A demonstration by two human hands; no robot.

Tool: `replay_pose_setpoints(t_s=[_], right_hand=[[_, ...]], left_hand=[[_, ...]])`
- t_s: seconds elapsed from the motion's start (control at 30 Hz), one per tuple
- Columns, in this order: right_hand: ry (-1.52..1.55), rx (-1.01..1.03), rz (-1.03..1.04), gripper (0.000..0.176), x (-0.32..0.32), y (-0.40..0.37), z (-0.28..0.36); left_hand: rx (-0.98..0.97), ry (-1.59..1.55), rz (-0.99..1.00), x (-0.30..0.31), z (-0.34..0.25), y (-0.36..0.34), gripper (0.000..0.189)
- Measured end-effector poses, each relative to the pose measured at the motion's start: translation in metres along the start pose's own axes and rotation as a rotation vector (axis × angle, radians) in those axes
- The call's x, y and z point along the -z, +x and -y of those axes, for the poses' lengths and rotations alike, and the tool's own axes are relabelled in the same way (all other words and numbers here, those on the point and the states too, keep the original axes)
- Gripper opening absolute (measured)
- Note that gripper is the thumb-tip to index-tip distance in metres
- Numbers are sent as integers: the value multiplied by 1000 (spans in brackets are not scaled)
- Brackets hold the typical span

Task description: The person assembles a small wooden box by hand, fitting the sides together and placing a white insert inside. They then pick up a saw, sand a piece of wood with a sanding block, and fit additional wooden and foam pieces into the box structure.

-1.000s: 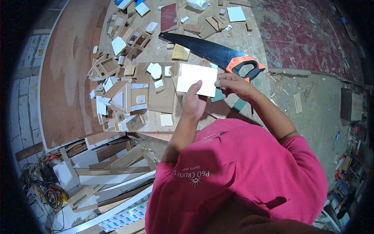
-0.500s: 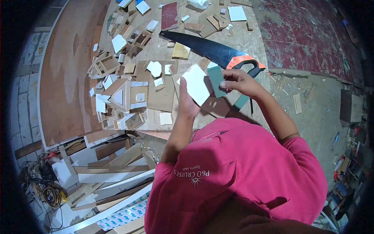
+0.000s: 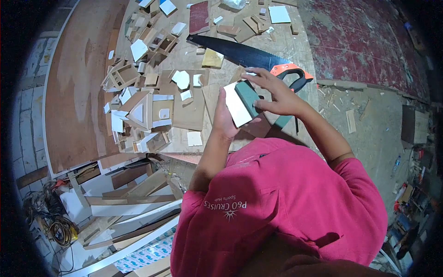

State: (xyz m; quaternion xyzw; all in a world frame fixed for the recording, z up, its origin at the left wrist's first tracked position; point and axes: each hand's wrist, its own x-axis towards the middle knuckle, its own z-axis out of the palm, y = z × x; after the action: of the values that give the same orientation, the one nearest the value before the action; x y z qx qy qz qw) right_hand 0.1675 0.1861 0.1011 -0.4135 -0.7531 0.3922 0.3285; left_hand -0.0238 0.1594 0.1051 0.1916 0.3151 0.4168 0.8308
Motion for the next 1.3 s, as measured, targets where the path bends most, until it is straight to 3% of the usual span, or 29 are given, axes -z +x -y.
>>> replay_pose_setpoints(t_s=[0.07,0.27,0.57,0.93,1.13,1.2,1.3], right_hand=[[24,280,105,88,-1,-1,-7],[38,119,140,99,8,-4,5],[-30,229,124,102,10,-3,-1],[74,133,165,104,6,-7,-3],[91,111,160,104,5,-9,-5],[80,102,159,104,4,-9,-7],[16,187,64,101,2,-8,-7]], left_hand=[[-5,-32,-36,-7,3,2,71],[13,-6,22,-2,2,1,81],[40,-4,-46,-8,2,1,85],[38,-8,-47,-10,5,1,81],[83,-88,-7,0,11,2,91],[88,-188,116,-4,11,1,79],[80,-423,117,-4,18,6,65]])
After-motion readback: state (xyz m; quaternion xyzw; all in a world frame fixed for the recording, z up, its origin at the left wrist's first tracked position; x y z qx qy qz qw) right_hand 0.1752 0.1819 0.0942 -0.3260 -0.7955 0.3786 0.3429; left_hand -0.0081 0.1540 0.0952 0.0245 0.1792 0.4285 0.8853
